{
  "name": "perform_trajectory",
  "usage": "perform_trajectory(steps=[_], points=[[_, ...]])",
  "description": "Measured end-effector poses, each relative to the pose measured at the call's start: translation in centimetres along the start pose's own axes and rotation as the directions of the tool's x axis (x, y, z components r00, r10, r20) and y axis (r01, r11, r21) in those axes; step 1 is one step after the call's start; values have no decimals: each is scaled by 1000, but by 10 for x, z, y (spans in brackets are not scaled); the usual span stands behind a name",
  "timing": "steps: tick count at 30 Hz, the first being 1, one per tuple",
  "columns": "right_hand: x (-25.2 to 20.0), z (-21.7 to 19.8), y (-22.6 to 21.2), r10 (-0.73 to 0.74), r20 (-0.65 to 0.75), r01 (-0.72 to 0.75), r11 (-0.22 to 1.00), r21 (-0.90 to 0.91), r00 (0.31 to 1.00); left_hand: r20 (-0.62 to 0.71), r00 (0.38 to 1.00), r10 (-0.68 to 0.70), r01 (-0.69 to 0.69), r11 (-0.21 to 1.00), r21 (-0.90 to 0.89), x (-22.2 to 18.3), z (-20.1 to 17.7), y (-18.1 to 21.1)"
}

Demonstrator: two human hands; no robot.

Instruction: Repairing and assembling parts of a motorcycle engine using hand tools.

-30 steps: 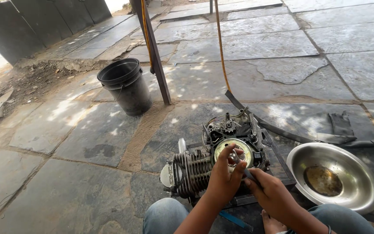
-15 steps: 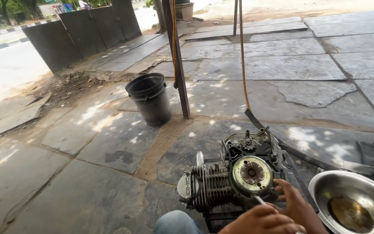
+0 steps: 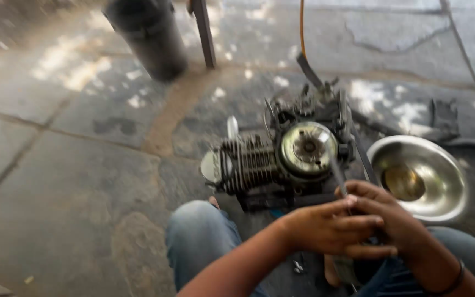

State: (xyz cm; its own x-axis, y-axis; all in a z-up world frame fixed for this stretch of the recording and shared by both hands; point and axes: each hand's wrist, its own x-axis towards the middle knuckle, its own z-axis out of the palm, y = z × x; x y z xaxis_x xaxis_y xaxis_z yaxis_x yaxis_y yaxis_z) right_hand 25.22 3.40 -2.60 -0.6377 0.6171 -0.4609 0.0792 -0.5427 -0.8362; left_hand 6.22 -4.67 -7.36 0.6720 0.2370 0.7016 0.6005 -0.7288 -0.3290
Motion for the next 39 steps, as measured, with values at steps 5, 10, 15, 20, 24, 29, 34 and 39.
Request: perform_trajectory(steps=[5,10,15,20,24,29,34,39], points=[[1,1,-20,-82,-241,9,957,-289,967,102,986,-131,129,991,20,6,-7,-6],[-8,3,-16,15,-222,-68,970,-235,975,0,982,-187,187,982,29,10,2,15],[-2,15,-18,31,-229,-81,973,-214,973,30,989,-148,148,989,1,10,-6,7],[-1,5,-9,-58,-264,3,979,-206,963,32,983,-182,182,983,7,8,-5,8],[0,5,-8,-57,-278,-4,977,-215,959,81,981,-174,176,984,-24,10,-12,4],[-1,14,-12,-22,-331,-45,980,-192,943,35,977,-212,214,975,-59,7,-2,9],[-2,10,-9,1,-330,-67,979,-190,944,49,977,-208,210,977,-46,8,-2,10],[-7,-2,-6,-6,-283,-20,996,-88,959,90,979,-181,186,981,-48,10,-17,4]])
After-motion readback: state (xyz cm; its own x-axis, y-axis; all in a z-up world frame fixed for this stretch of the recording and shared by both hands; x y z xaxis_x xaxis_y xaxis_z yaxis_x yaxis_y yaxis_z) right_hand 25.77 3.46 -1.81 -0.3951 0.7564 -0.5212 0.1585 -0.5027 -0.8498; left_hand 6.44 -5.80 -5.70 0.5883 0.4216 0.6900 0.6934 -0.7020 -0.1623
